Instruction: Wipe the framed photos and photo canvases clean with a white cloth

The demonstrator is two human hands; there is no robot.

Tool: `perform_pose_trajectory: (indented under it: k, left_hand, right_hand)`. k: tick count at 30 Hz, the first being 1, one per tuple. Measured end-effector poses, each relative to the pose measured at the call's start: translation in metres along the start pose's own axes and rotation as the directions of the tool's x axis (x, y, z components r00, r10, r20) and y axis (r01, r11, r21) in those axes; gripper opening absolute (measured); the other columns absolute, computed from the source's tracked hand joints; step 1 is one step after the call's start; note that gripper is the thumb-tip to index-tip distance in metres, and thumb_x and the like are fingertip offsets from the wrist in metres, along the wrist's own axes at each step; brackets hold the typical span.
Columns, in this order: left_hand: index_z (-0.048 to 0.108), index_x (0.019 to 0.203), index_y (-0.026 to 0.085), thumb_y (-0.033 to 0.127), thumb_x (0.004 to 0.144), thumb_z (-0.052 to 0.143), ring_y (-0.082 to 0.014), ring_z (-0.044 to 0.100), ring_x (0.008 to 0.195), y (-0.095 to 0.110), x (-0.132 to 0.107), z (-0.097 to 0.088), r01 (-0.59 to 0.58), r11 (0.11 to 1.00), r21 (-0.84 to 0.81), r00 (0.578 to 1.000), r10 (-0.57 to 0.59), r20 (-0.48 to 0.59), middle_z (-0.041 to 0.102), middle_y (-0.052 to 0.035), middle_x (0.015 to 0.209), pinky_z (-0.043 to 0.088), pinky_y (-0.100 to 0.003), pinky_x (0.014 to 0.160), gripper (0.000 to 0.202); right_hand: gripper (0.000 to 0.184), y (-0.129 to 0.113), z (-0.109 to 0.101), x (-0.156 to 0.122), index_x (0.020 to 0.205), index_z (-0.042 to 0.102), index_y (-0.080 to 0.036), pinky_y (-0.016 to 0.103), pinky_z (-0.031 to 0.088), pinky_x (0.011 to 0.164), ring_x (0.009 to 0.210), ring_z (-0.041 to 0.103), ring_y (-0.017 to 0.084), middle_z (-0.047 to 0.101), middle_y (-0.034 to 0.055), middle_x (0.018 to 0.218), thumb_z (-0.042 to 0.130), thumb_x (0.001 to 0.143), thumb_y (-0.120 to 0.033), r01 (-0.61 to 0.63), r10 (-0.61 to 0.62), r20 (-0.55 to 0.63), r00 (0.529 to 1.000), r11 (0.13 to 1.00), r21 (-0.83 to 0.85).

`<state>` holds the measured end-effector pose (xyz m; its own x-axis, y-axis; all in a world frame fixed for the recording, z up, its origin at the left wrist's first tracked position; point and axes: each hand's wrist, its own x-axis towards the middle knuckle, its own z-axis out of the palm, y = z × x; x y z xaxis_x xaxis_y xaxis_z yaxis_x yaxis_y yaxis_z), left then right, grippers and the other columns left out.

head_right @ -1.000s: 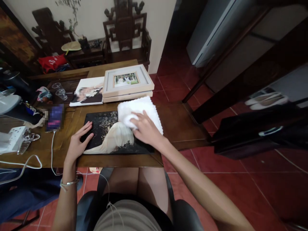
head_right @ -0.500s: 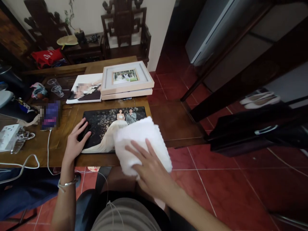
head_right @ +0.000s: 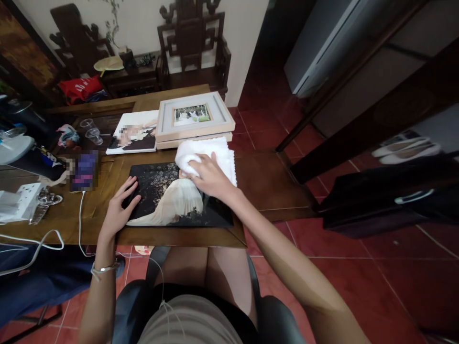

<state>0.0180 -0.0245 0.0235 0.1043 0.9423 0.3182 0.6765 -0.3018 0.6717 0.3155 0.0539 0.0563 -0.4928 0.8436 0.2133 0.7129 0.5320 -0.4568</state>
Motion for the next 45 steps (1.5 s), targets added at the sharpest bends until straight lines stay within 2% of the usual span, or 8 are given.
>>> perform_pose_trajectory:
  k: [5, 13, 19, 26, 32, 38, 41, 45]
  left_hand:
    - [0.06, 0.131, 0.02, 0.037, 0.094, 0.056, -0.0245, 0.039, 0.141, 0.0, 0.0, 0.001, 0.011, 1.0, -0.003, 1.0, -0.011, -0.008, 0.051, -0.0108, 0.146, 0.029, -0.05, 0.117, 0.041]
    - [0.055, 0.137, 0.023, 0.037, 0.095, 0.054, -0.0239, 0.037, 0.143, 0.002, -0.001, 0.001, 0.032, 0.999, 0.021, 0.999, -0.032, 0.01, 0.048, -0.009, 0.149, 0.028, -0.049, 0.118, 0.044]
    - [0.057, 0.134, 0.023, 0.037, 0.095, 0.053, -0.0245, 0.037, 0.143, 0.0, -0.001, 0.0, 0.007, 1.0, 0.009, 1.0, -0.007, 0.011, 0.049, -0.0092, 0.148, 0.028, -0.051, 0.118, 0.042]
    - [0.057, 0.134, 0.021, 0.037, 0.095, 0.053, -0.0243, 0.035, 0.144, -0.004, -0.001, 0.0, -0.005, 1.0, -0.007, 1.0, 0.005, 0.021, 0.046, -0.0112, 0.15, 0.026, -0.051, 0.118, 0.042]
    - [0.055, 0.136, 0.023, 0.038, 0.096, 0.051, -0.0245, 0.034, 0.144, -0.003, -0.001, 0.0, 0.005, 1.0, 0.011, 0.999, -0.006, 0.033, 0.046, -0.0102, 0.15, 0.025, -0.051, 0.118, 0.043]
    - [0.055, 0.136, 0.022, 0.039, 0.098, 0.046, -0.0238, 0.033, 0.145, -0.001, 0.0, -0.001, 0.034, 0.999, 0.008, 0.998, -0.034, 0.043, 0.045, -0.01, 0.151, 0.024, -0.049, 0.119, 0.042]
    - [0.054, 0.136, 0.022, 0.038, 0.098, 0.045, -0.0234, 0.033, 0.145, -0.001, 0.0, -0.001, 0.031, 0.999, 0.007, 0.999, -0.031, 0.044, 0.045, -0.0099, 0.151, 0.024, -0.05, 0.119, 0.042]
    - [0.054, 0.137, 0.022, 0.037, 0.098, 0.046, -0.0236, 0.033, 0.145, -0.002, 0.0, -0.001, 0.025, 1.0, 0.004, 0.999, -0.025, 0.044, 0.045, -0.0103, 0.15, 0.024, -0.05, 0.119, 0.043]
  right_hand:
    - [0.024, -0.029, 0.025, -0.038, 0.095, 0.066, -0.016, 0.079, 0.01, 0.108, 0.143, 0.027, 0.043, 0.049, 0.0183, 0.145, 0.053, 0.077, -0.005, 0.131, -0.127, 0.042, 0.991, 0.985, -0.115]
    - [0.027, -0.096, 0.013, -0.129, 0.087, 0.069, -0.021, 0.071, 0.016, 0.115, 0.141, 0.033, 0.039, 0.054, 0.0121, 0.143, 0.059, 0.066, -0.008, 0.258, -0.272, 0.163, 0.948, 0.961, 0.101]
    - [0.03, -0.071, -0.003, -0.062, 0.099, 0.067, -0.017, 0.062, 0.031, 0.113, 0.133, 0.046, 0.032, 0.067, 0.0162, 0.119, 0.051, 0.077, -0.005, 0.237, -0.261, 0.229, 0.938, 0.963, 0.125]
    - [0.027, -0.043, 0.019, 0.025, 0.116, 0.062, -0.013, 0.068, 0.022, 0.112, 0.14, 0.035, 0.037, 0.058, 0.0203, 0.135, 0.048, 0.095, -0.021, 0.116, -0.107, 0.161, 0.981, 0.992, -0.049]
    - [0.029, -0.077, 0.047, -0.023, 0.107, 0.07, -0.018, 0.075, 0.016, 0.112, 0.143, 0.027, 0.044, 0.043, 0.0174, 0.15, 0.053, 0.085, -0.009, 0.172, -0.161, 0.096, 0.982, 0.977, -0.125]
    - [0.026, -0.124, 0.029, -0.1, 0.103, 0.071, -0.02, 0.072, 0.017, 0.114, 0.142, 0.029, 0.042, 0.047, 0.0152, 0.147, 0.065, 0.078, -0.018, 0.291, -0.309, 0.236, 0.921, 0.951, 0.107]
    - [0.032, -0.118, 0.016, -0.096, 0.108, 0.066, -0.019, 0.063, 0.023, 0.116, 0.137, 0.04, 0.034, 0.058, 0.013, 0.136, 0.06, 0.078, -0.013, 0.289, -0.334, 0.249, 0.909, 0.936, 0.201]
    - [0.029, -0.08, 0.016, -0.041, 0.112, 0.063, -0.017, 0.057, 0.031, 0.114, 0.136, 0.043, 0.03, 0.063, 0.0153, 0.124, 0.053, 0.085, -0.012, 0.268, -0.3, 0.181, 0.937, 0.946, 0.181]
